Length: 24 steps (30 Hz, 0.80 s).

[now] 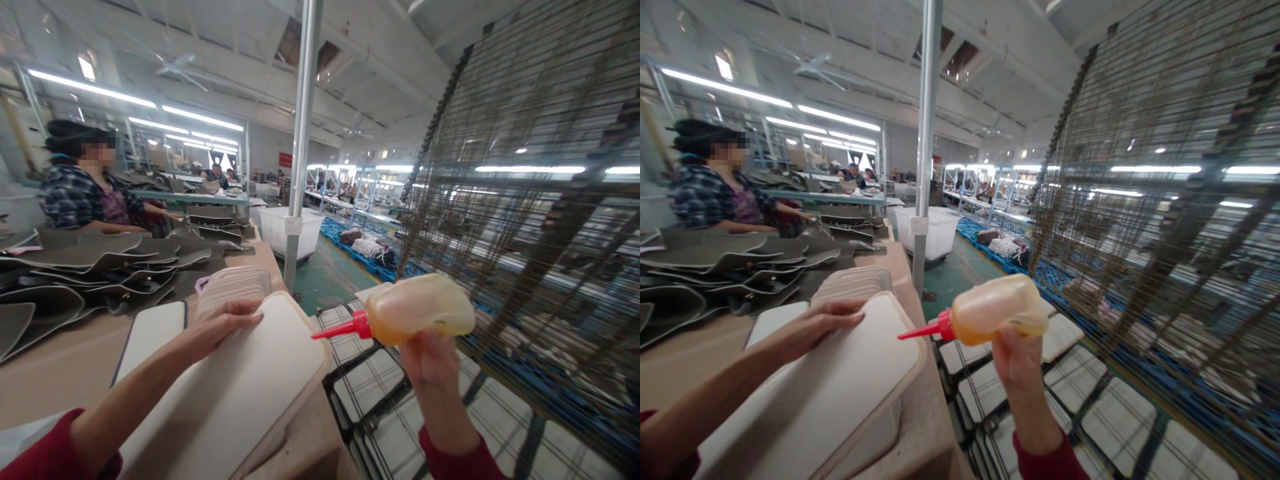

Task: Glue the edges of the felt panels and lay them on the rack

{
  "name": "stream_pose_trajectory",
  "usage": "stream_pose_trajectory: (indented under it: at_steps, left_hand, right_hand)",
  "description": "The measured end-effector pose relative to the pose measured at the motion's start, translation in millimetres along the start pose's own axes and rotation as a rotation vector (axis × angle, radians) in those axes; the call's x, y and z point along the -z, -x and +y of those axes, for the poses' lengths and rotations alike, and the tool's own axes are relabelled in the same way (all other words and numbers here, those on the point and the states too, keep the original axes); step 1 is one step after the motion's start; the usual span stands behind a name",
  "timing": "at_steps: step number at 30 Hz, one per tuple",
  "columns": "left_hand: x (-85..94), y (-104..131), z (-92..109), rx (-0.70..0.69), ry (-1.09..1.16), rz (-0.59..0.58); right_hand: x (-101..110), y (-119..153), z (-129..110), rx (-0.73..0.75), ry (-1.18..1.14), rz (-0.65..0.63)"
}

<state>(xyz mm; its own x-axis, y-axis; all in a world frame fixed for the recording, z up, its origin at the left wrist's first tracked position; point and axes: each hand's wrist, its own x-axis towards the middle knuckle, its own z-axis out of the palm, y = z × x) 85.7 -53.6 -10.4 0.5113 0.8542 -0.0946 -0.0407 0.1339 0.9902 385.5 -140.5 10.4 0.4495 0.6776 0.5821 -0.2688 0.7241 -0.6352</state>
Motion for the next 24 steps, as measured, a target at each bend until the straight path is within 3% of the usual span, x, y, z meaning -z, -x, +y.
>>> stream_pose_trajectory:
  at_steps: [4, 9, 16, 19, 24]
  left_hand:
    - [-4.2, 4, 12, 0.04, -0.085, -0.125]
    - [-11.3, 8, 26, 0.022, -0.173, -0.248]
    - [-3.5, 5, 20, 0.059, -0.09, -0.199]
    - [-1.2, 4, 15, 0.066, -0.02, -0.119]
    - [-4.3, 2, 8, 0.039, 0.076, 0.084]
  right_hand:
    - [-3, -27, -3, -0.043, 0.039, -0.159]
    - [2, -37, 4, -0.089, 0.033, -0.276]
    - [14, -24, -4, -0.216, 0.037, -0.381]
    - [17, -12, -6, -0.186, 0.053, -0.319]
    - [17, 0, -3, 0.036, 0.065, 0.013]
